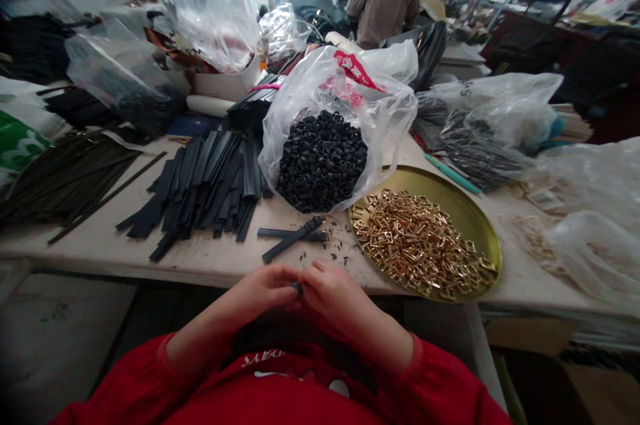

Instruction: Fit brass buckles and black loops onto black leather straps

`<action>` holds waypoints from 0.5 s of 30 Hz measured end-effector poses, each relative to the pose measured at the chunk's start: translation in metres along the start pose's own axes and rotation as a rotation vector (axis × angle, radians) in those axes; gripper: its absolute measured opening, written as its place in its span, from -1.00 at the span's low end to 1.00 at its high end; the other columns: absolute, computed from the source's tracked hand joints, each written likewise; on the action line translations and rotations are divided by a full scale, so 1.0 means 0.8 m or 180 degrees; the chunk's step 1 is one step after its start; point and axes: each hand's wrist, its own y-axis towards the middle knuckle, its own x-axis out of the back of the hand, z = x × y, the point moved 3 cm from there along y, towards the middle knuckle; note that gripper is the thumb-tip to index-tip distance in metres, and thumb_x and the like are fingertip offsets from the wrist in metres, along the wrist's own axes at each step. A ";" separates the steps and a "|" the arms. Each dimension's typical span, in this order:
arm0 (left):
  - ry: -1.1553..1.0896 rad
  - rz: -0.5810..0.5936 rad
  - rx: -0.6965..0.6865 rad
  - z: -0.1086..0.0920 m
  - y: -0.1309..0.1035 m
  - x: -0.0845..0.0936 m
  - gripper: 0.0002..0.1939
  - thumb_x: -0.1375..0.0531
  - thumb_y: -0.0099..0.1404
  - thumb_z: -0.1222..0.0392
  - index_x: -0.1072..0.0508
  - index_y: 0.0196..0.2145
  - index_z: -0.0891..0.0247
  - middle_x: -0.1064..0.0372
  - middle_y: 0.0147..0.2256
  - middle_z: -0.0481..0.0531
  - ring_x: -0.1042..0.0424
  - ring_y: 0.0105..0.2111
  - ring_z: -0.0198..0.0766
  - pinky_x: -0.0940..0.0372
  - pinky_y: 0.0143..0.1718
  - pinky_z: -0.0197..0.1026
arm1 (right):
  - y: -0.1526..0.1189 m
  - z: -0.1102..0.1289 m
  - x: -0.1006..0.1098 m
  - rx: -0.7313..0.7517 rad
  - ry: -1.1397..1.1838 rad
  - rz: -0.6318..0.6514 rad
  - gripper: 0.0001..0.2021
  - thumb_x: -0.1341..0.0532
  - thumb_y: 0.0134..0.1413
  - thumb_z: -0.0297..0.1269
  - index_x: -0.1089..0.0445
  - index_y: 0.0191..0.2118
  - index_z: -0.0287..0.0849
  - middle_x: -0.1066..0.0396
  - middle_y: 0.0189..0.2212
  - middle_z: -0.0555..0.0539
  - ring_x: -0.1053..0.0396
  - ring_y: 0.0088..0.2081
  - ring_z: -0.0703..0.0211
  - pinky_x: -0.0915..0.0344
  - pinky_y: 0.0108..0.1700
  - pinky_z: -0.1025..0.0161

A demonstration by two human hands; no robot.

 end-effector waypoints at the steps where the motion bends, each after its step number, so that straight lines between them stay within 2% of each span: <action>1: 0.0060 0.0017 -0.0026 0.001 0.000 -0.002 -0.68 -0.28 0.00 0.23 -0.41 -0.24 0.37 -0.44 -0.42 0.02 -0.41 -0.44 -0.33 -0.28 -0.35 -0.28 | -0.003 0.002 0.001 0.0021 0.0031 0.0054 -0.87 -0.04 0.04 -0.43 -0.32 -0.41 -0.19 -0.27 -0.47 -0.04 -0.22 -0.41 0.22 -0.14 -0.38 0.30; 4: 0.0130 0.0103 -0.0107 0.001 -0.004 -0.005 -0.63 -0.27 0.00 0.23 -0.38 -0.20 0.35 -0.44 -0.39 0.03 -0.42 -0.42 -0.31 -0.28 -0.35 -0.28 | -0.014 0.000 0.001 -0.0245 0.0568 0.0181 -0.92 -0.08 0.05 -0.39 -0.30 -0.37 -0.17 -0.30 -0.44 -0.02 -0.25 -0.37 0.23 -0.17 -0.32 0.30; 6: 0.0383 0.0143 -0.0108 -0.001 -0.008 -0.005 -0.66 -0.24 0.03 0.22 -0.38 -0.20 0.34 -0.44 -0.39 0.02 -0.41 -0.42 -0.33 -0.27 -0.37 -0.30 | -0.022 -0.005 -0.001 -0.0533 0.0909 0.0120 -0.93 -0.09 0.06 -0.35 -0.30 -0.33 -0.16 -0.32 -0.42 -0.01 -0.26 -0.36 0.23 -0.19 -0.30 0.30; 9: 0.1216 0.0123 0.0003 -0.005 -0.015 -0.007 -0.81 -0.12 0.13 0.16 -0.42 -0.36 0.35 -0.41 -0.53 -0.02 -0.37 -0.53 -0.36 -0.23 -0.49 -0.33 | -0.029 -0.009 -0.006 -0.0689 0.0970 -0.0176 -0.92 -0.09 0.06 -0.32 -0.30 -0.33 -0.16 -0.32 -0.41 -0.02 -0.26 -0.34 0.21 -0.19 -0.28 0.26; 11: 0.1751 0.0041 0.0005 -0.012 -0.018 -0.010 -0.79 -0.06 0.16 0.16 -0.40 -0.46 0.34 -0.37 -0.60 -0.05 -0.34 -0.59 -0.36 -0.20 -0.55 -0.34 | -0.030 -0.008 -0.009 -0.0643 0.0910 -0.0328 -0.93 -0.09 0.04 -0.31 -0.29 -0.35 -0.16 -0.32 -0.41 -0.02 -0.25 -0.34 0.19 -0.19 -0.28 0.25; 15: 0.2739 -0.0179 -0.0378 -0.035 -0.014 -0.018 -0.75 0.00 0.19 0.17 -0.42 -0.42 0.31 -0.41 -0.56 0.00 -0.38 -0.55 -0.29 -0.20 -0.55 -0.32 | -0.024 -0.010 -0.012 -0.0573 0.1068 -0.0562 -0.89 -0.07 0.06 -0.27 -0.28 -0.33 -0.15 -0.33 -0.40 -0.02 -0.27 -0.34 0.18 -0.22 -0.29 0.25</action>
